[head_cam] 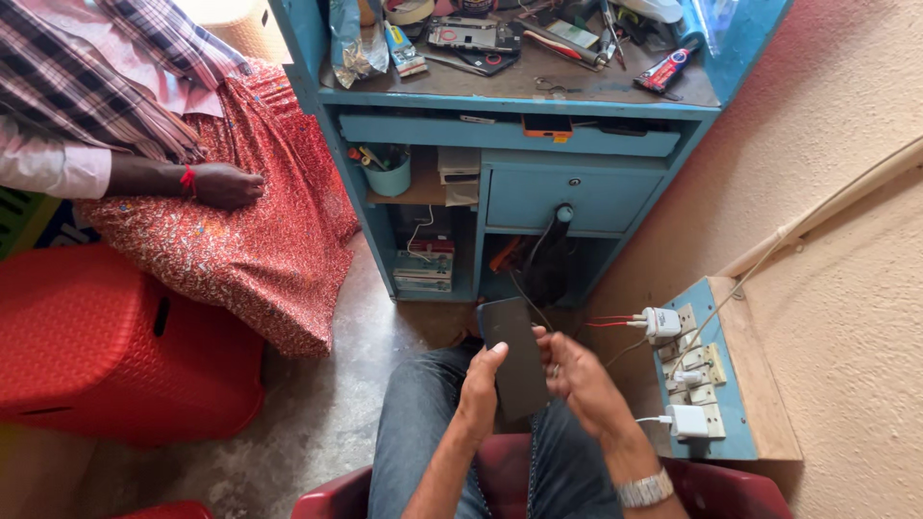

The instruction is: The person repairs a mobile phone by using a thin tool to pry off the back cover and then handle the internal battery and circuit board.

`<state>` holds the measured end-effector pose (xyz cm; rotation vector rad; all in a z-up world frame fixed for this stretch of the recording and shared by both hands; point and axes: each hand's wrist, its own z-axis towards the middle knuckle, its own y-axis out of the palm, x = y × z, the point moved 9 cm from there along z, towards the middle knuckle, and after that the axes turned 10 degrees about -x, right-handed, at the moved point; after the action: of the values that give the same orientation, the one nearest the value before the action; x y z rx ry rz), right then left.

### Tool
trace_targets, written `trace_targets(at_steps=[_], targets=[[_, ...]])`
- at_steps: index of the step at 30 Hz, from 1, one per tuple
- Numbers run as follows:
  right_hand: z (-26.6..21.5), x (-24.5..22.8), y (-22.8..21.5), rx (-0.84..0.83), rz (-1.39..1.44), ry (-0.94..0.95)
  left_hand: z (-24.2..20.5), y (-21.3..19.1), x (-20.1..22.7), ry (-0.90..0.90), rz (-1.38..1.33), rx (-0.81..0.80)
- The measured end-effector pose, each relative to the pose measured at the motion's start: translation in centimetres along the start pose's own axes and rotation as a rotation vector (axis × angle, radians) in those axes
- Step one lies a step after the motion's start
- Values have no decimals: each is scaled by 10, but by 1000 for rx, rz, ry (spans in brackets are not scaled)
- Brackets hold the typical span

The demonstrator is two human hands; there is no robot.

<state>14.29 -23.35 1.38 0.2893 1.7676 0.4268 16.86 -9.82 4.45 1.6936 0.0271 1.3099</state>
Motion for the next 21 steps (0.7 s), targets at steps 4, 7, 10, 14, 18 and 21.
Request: trace_targets(at_steps=[4,7,10,14,18,21], targets=[[-12,1,40,-85,93,-33,3,-8,10,13,250,91],[-9,-7,48,-55,59,-120,-1,-17,31,150,365,224],[-9,-9,48,-19,1,-150,-12,-28,55,243,403,324],[-11,-9,45,24,-84,-158,-17,-35,75,192,470,369],[-12,-16,46,60,-189,-185,-14,-31,82,121,482,386],[-16,-22,47,104,-315,-206,-13,-30,86,92,582,421]])
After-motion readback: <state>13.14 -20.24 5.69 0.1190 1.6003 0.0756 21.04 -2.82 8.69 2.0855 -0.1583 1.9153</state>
